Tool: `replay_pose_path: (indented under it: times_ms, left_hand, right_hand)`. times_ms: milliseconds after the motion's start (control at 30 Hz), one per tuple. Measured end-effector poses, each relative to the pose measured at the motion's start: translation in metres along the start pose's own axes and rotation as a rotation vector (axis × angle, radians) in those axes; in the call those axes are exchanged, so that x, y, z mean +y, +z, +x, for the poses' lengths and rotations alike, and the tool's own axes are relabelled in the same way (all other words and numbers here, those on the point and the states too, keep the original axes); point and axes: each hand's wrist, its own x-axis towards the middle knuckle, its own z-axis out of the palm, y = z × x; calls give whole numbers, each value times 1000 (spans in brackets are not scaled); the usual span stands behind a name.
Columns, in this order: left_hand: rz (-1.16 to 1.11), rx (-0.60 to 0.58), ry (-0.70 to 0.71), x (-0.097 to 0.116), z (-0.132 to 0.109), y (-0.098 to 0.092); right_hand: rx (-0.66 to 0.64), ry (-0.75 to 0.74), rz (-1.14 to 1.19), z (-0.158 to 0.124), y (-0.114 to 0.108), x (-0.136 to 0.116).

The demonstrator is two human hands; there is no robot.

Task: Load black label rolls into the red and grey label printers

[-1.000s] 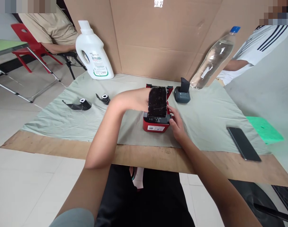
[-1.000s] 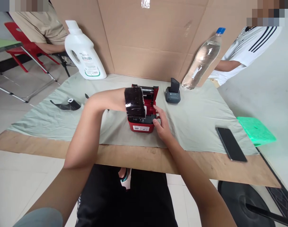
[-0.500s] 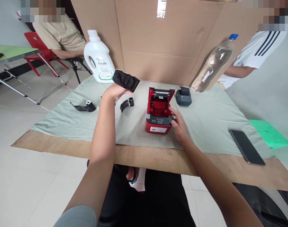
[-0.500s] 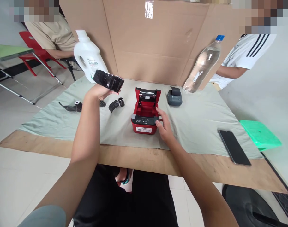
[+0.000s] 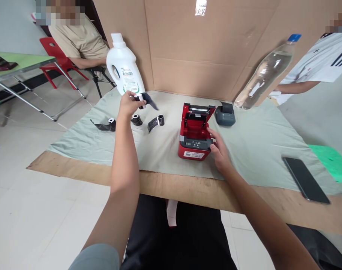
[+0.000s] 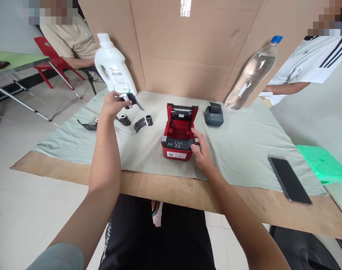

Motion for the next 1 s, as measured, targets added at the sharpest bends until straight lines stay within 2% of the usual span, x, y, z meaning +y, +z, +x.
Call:
replay_pose_path:
  times_ms: [133,300,433,533,633,767,900,1000]
  left_hand:
    - [363,41,-4,-8,0,14]
    - [816,-85,8,-15,-9,43]
    - [938,-127,-54,-25,-15,61]
    - [945,-132,-65,-24,-14,58]
    - [872,-129,-84,-13,-11,38]
    - [771,24,-108,-5,-18,0]
    - [848,123,14,-24,-31,-47]
    - [875,24,49,-44,-32,-92]
  right_hand:
    - [-6,-10,10,1,0,0]
    - [-8,-4,0,1,-1,2]
    - [-8,-16,-5,1,-1,1]
    - [-4,-23,-1,1,-2,0]
    - [-8,-22,-10,1,-2,-1]
    - [-8,-26,-7,2,-3,-1]
    - [-13,-26,-12,2,-3,-1]
    - [-11,-39,-16,3,-3,-1]
